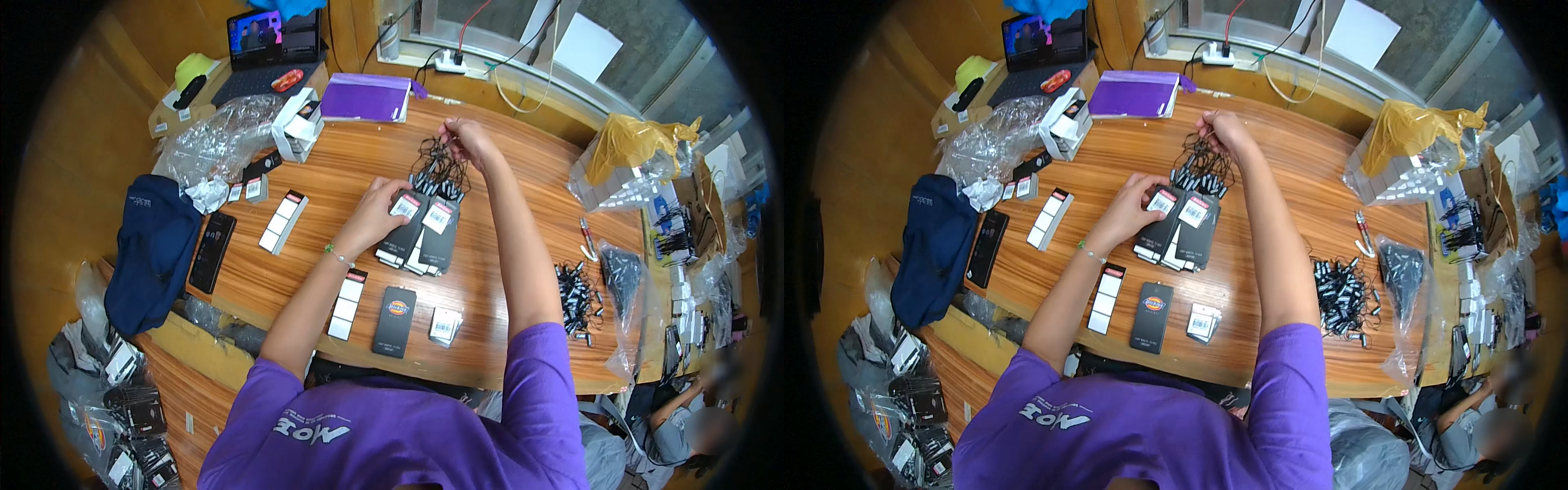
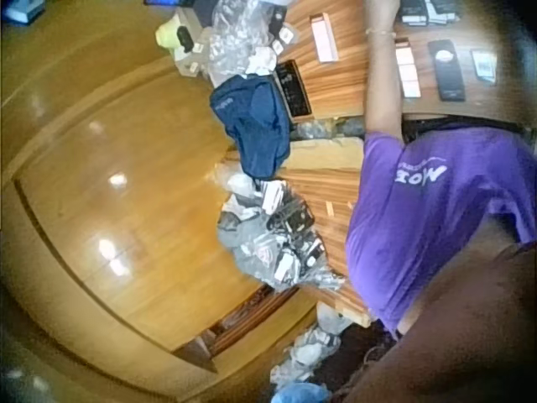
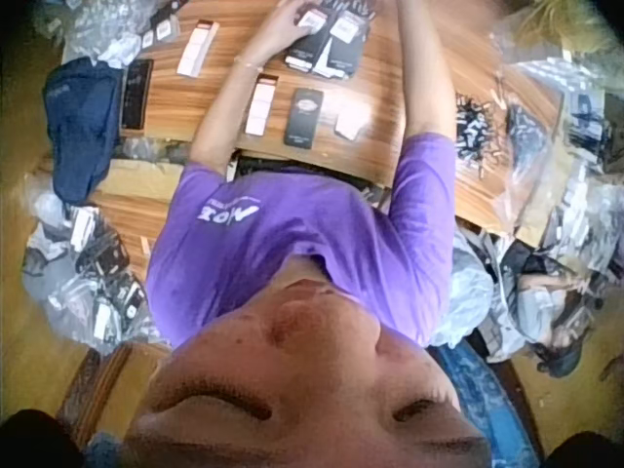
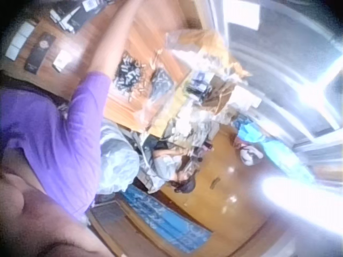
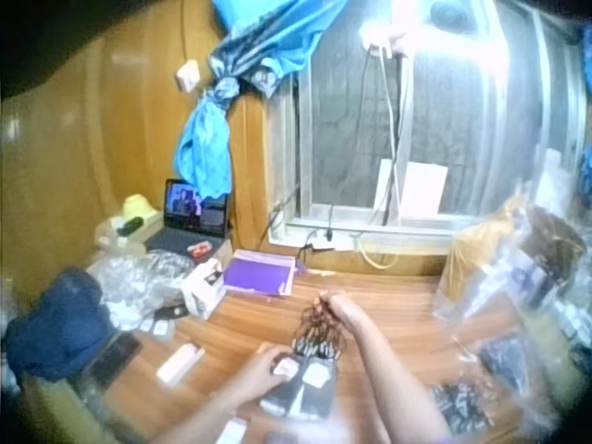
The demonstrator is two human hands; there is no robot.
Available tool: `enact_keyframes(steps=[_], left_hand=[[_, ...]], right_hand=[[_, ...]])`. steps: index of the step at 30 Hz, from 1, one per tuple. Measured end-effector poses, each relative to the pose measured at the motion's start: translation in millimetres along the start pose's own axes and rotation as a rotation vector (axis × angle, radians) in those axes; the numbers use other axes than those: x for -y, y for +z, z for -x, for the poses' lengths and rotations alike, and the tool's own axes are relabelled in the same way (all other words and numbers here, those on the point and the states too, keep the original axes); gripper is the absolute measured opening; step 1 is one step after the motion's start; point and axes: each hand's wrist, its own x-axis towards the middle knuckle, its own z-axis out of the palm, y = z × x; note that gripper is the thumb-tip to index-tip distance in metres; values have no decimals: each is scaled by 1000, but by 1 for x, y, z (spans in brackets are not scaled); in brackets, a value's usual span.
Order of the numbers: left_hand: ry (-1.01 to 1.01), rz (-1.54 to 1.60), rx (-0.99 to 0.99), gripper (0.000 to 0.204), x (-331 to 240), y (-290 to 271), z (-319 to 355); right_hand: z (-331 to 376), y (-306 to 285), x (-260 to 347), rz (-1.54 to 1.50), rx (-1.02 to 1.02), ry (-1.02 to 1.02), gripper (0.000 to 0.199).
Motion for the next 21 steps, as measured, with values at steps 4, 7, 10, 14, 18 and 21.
enact_keyframes(steps=[4, 7, 10, 14, 18, 21], left_hand=[[21, 105, -74, 62, 5, 15, 13], [39, 34, -115, 65, -9, 18, 24], [97, 24, -256, 56, -30, 14, 42], [164, -209, 347, 52, -53, -9, 81], [112, -412, 291, 60, -49, -13, 123], [78, -430, 348, 60, -42, -4, 123]], right_hand=[[-27, -2, -26, 15, -3, 76, 23], [-40, -14, -38, 95, 10, 117, 16], [-25, -15, -33, 156, -45, 184, 19], [21, -47, -48, 566, -459, -268, 27], [169, 10, -34, 503, -77, -430, 20], [256, 40, -66, 624, -11, -255, 19]])
